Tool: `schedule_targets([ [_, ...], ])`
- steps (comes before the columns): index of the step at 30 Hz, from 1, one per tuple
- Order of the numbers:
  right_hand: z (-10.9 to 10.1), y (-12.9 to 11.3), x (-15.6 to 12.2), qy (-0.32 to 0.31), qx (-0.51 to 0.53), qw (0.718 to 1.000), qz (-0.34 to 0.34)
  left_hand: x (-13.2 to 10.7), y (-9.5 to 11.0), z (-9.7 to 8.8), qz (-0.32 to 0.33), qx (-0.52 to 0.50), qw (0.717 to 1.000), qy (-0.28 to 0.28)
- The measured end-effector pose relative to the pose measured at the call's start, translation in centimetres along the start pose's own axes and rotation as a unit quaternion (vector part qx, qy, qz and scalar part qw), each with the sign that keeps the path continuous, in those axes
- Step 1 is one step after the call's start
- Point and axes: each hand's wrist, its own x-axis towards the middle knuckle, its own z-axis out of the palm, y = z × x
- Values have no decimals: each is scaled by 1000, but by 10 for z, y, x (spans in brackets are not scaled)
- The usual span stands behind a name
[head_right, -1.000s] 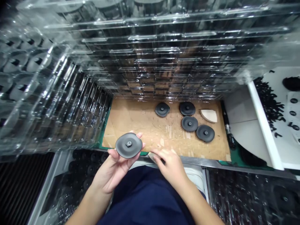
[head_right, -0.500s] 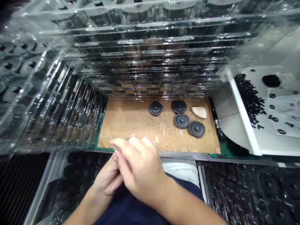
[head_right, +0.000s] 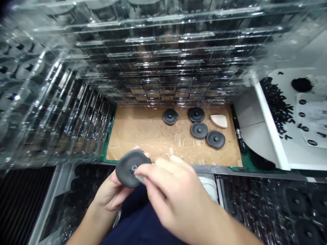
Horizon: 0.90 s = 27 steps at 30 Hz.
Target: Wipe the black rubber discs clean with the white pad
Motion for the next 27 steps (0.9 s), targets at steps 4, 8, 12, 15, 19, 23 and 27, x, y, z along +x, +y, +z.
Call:
schedule_targets([
  [4, -5, 15, 11, 65, -93, 993, -38, 0, -2, 6, -2, -18, 1000, -24],
  [8, 5, 41, 17, 116, 31, 991, 54, -5, 0, 6, -16, -38, 998, -54],
  [12, 28, 64, -8, 118, 97, 963, 224, -7, 2, -1, -17, -55, 997, -59],
  [15, 44, 75, -31, 39, 109, 958, 263, -5, 0, -4, -18, -62, 996, -68],
  [19, 37, 72, -38, 34, 91, 956, 277, -3, -3, -4, -34, -51, 995, -85],
  [23, 8, 36, -16, 155, 34, 972, 172, -5, -6, 0, -39, -23, 994, -103],
  [27, -3, 6, 8, 88, -30, 990, -102, -8, -10, 0, -38, 7, 998, -56],
])
